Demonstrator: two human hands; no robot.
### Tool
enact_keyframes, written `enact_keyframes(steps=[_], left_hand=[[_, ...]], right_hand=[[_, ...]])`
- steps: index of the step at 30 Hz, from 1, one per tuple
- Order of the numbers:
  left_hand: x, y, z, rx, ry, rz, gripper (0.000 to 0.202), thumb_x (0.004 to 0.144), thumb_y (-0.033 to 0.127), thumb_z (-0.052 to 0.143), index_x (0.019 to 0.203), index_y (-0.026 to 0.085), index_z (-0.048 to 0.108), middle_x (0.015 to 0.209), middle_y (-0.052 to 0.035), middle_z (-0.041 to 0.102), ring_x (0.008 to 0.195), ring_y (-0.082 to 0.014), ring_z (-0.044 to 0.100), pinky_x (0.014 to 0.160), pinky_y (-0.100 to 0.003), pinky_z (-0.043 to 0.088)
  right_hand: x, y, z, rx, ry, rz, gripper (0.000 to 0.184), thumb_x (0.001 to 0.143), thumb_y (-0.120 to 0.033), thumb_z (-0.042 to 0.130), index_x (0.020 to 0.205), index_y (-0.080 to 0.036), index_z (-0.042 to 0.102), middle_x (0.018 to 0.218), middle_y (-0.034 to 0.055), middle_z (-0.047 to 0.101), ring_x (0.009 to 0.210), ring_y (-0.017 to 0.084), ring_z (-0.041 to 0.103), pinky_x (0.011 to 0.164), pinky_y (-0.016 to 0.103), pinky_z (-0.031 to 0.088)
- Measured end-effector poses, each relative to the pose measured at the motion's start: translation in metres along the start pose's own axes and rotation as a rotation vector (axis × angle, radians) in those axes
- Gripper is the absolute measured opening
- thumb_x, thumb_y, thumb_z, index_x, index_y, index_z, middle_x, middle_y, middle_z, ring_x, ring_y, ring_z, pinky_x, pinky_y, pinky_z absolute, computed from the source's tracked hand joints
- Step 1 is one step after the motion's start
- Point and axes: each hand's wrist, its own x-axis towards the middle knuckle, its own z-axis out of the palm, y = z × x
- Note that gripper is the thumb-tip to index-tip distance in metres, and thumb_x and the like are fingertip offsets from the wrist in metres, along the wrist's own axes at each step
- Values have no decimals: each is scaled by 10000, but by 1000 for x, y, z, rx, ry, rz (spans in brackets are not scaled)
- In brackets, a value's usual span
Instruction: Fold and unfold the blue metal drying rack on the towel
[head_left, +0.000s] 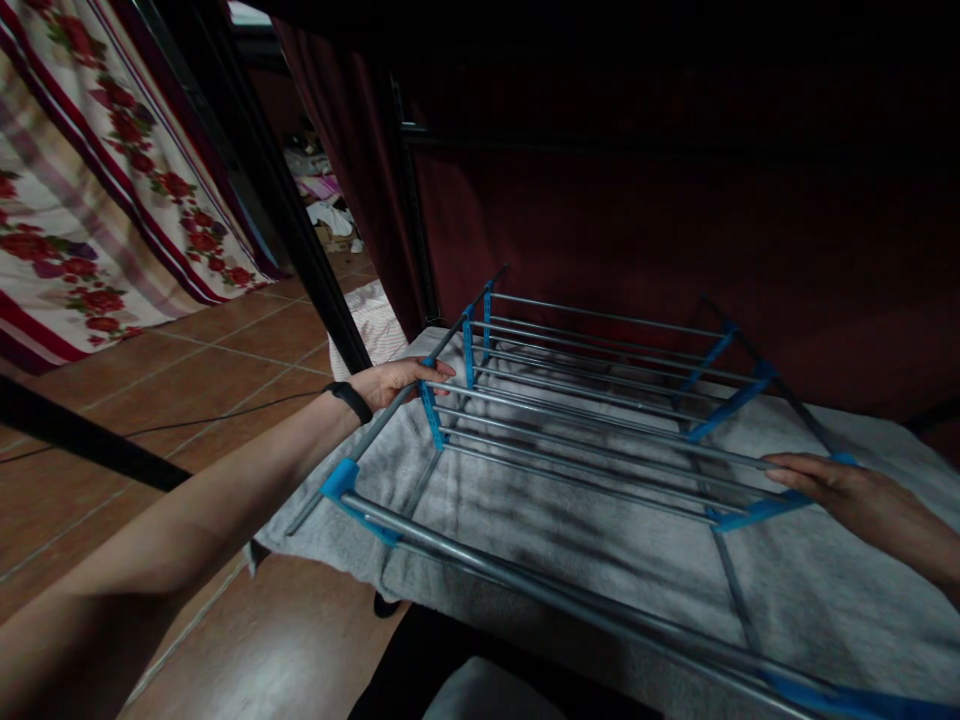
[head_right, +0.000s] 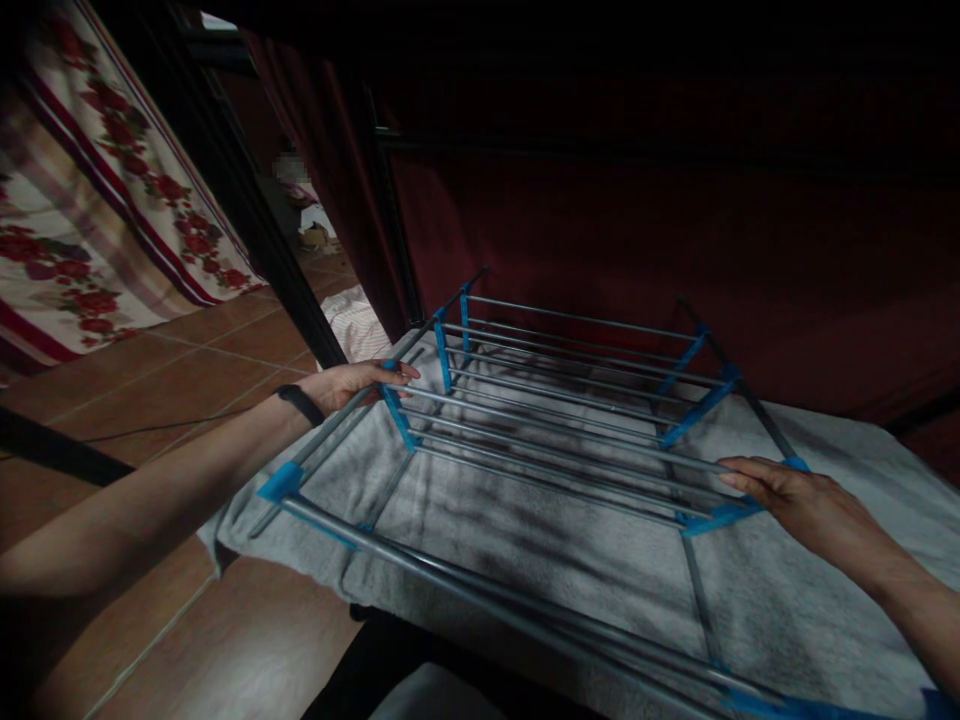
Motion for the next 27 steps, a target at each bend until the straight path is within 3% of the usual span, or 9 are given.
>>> enact_keyframes(steps=[7, 16, 20, 22, 25, 27], left_hand=[[1, -1, -1, 18, 2, 3, 339, 694, 52, 807, 988, 127, 655, 792, -47, 691, 668, -177, 707, 595, -235, 611], [4, -4, -3, 55, -3, 24, 456, 667, 300, 893, 1035, 167, 659, 927, -59, 705, 722, -181, 703, 583, -267, 605], [5, -7, -4, 169, 30, 103, 528, 671, 430, 874, 1064, 169, 637, 958, -81, 698, 791, -204, 690, 671, -307, 599], [4, -5, -6, 351, 160, 215, 584, 713, 535, 809, 1115, 153, 624, 1012, -111, 690, 888, -239, 680, 766, -348, 585], [-3, 6, -3, 756, 389, 594, 608, 815, 605, 653, 1218, 151, 609, 1165, -134, 649, 1099, -289, 612, 943, -397, 516], [-11, 16, 9, 963, 346, 856, 544, 875, 578, 572, 1233, 172, 626, 1236, -121, 624, 1188, -290, 560, 1045, -399, 444]], right_hand=[[-1, -3, -2, -37, 1, 0, 488, 827, -727, 448, 1164, -468, 688, 1221, -26, 705, 1073, 342, 676, 898, 470, 535], [-4, -7, -1, -20, 25, -46, 477, 861, -683, 452, 1169, -405, 686, 1250, -4, 693, 1118, 319, 658, 935, 417, 522], [-4, -8, -1, -17, 9, -34, 508, 877, -680, 439, 1204, -373, 679, 1288, 7, 673, 1158, 318, 639, 964, 417, 509], [-5, -12, -3, -20, 6, -38, 510, 885, -672, 435, 1204, -361, 683, 1272, 12, 682, 1144, 313, 647, 961, 410, 509], [-7, -20, -6, -32, 12, -57, 511, 896, -660, 432, 1197, -338, 690, 1241, 18, 697, 1109, 302, 663, 935, 391, 516], [-9, -27, -9, -32, 16, -58, 513, 900, -657, 435, 1197, -325, 690, 1216, 14, 708, 1081, 291, 674, 912, 375, 521]])
